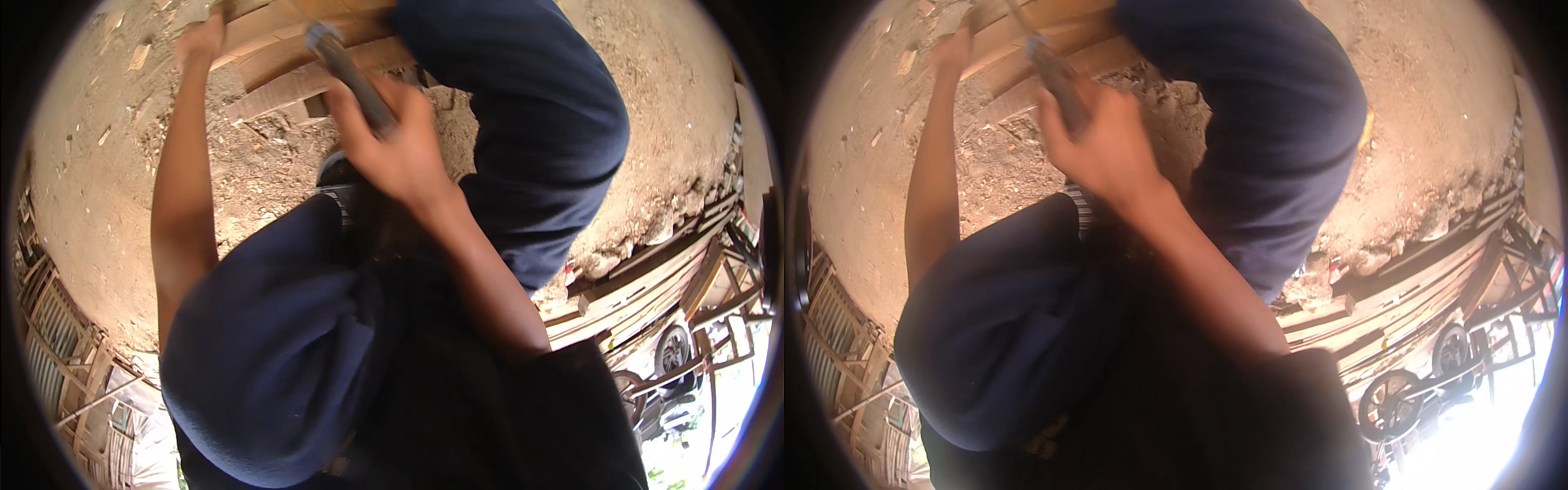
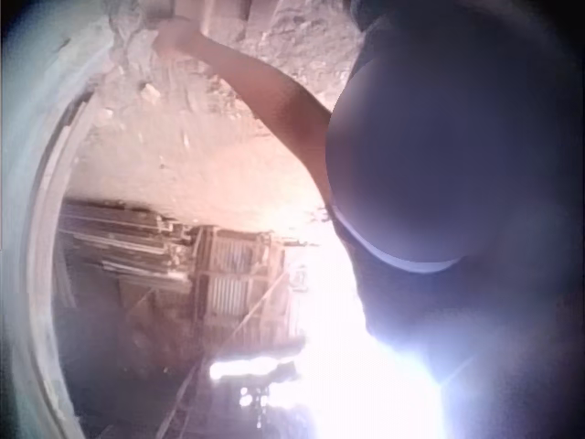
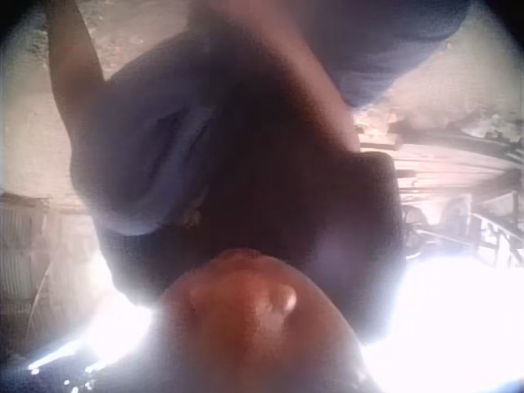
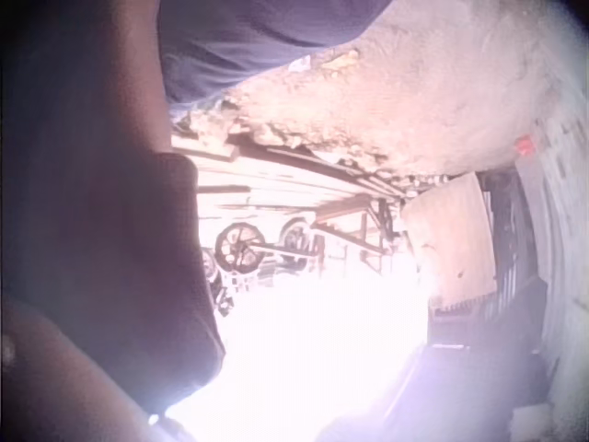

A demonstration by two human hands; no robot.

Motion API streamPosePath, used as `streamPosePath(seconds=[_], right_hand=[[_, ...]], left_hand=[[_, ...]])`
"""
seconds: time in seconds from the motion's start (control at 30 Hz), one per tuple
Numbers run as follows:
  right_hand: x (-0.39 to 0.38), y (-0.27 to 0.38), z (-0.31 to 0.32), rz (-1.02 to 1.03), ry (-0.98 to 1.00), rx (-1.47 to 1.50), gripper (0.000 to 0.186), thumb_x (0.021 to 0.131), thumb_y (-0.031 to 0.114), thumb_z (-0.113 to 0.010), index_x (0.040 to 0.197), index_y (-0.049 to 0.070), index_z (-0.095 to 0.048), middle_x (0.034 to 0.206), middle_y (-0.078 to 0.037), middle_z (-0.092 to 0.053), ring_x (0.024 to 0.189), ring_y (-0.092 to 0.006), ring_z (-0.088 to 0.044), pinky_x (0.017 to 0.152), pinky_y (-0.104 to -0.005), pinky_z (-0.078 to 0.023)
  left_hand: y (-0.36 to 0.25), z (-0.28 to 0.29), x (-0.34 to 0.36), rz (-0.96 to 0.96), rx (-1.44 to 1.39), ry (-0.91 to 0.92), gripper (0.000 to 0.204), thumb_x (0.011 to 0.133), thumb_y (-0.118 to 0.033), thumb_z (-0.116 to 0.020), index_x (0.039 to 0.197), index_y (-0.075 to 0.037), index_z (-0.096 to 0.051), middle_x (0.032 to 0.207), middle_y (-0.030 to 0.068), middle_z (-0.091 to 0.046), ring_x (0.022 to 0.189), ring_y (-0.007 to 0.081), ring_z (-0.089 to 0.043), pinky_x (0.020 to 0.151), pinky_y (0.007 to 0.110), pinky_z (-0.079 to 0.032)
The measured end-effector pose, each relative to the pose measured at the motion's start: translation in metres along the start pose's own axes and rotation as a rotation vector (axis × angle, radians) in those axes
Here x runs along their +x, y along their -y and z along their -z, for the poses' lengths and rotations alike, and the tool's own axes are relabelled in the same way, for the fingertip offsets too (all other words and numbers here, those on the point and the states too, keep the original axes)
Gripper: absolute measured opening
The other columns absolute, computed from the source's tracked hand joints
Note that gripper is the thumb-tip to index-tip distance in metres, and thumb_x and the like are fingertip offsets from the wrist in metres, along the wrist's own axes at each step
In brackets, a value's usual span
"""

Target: The person sits on the ground and uses a chisel to carve a pattern into a piece of wood. The person holds the wood steady with one hand and strikes the chisel with the other to create grooves.

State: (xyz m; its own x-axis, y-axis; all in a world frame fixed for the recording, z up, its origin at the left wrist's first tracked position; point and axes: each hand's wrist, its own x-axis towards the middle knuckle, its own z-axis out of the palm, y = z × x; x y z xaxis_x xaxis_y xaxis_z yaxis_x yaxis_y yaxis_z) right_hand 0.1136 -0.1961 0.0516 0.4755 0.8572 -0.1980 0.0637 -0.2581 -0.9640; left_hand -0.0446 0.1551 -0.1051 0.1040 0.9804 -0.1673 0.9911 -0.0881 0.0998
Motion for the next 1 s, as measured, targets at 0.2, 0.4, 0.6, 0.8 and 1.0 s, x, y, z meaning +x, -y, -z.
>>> streamPosePath(seconds=[0.2,0.4,0.6,0.8,1.0], right_hand=[[-0.042,-0.005,0.029,-0.015,0.002,0.045,0.023,0.096,0.014,-0.065,0.081,-0.003,-0.064,0.064,-0.007,-0.060,0.058,-0.0084,-0.052,0.052,-0.0300,-0.042],[-0.009,0.001,0.000,-0.032,0.006,-0.032,0.025,0.096,0.016,-0.065,0.081,-0.004,-0.063,0.064,-0.008,-0.060,0.059,-0.0085,-0.055,0.053,-0.0293,-0.043],[-0.042,-0.002,0.026,0.001,0.037,-0.086,0.020,0.098,0.014,-0.061,0.088,-0.003,-0.066,0.065,-0.004,-0.060,0.061,-0.0063,-0.056,0.054,-0.0273,-0.045],[-0.005,-0.004,-0.001,-0.013,0.037,-0.123,0.022,0.098,0.016,-0.063,0.086,-0.002,-0.065,0.064,-0.005,-0.060,0.059,-0.0068,-0.056,0.054,-0.0278,-0.045],[-0.047,-0.005,0.022,0.007,0.014,-0.106,0.022,0.098,0.015,-0.062,0.085,-0.003,-0.065,0.064,-0.005,-0.060,0.060,-0.0078,-0.056,0.054,-0.0283,-0.045]], left_hand=[[0.009,-0.030,0.014,0.026,-0.330,-0.138,0.089,0.088,-0.068,-0.048,0.119,0.014,-0.062,0.128,0.0402,-0.055,0.126,0.0473,-0.054,0.107,0.050,-0.041],[0.007,-0.027,0.013,0.039,-0.312,-0.083,0.089,0.089,-0.068,-0.047,0.121,0.014,-0.062,0.128,0.0393,-0.056,0.126,0.0487,-0.053,0.108,0.050,-0.041],[-0.026,0.019,-0.032,0.140,-0.288,-0.088,0.087,0.088,-0.066,-0.049,0.122,0.012,-0.062,0.128,0.0383,-0.057,0.125,0.0477,-0.054,0.107,0.050,-0.042],[-0.013,0.003,-0.018,0.119,-0.321,-0.028,0.083,0.089,-0.064,-0.050,0.121,0.012,-0.063,0.125,0.0378,-0.058,0.124,0.0466,-0.056,0.106,0.050,-0.044],[-0.024,0.013,-0.031,0.108,-0.298,-0.067,0.083,0.090,-0.064,-0.049,0.120,0.012,-0.063,0.124,0.0377,-0.059,0.123,0.0467,-0.057,0.105,0.049,-0.044]])
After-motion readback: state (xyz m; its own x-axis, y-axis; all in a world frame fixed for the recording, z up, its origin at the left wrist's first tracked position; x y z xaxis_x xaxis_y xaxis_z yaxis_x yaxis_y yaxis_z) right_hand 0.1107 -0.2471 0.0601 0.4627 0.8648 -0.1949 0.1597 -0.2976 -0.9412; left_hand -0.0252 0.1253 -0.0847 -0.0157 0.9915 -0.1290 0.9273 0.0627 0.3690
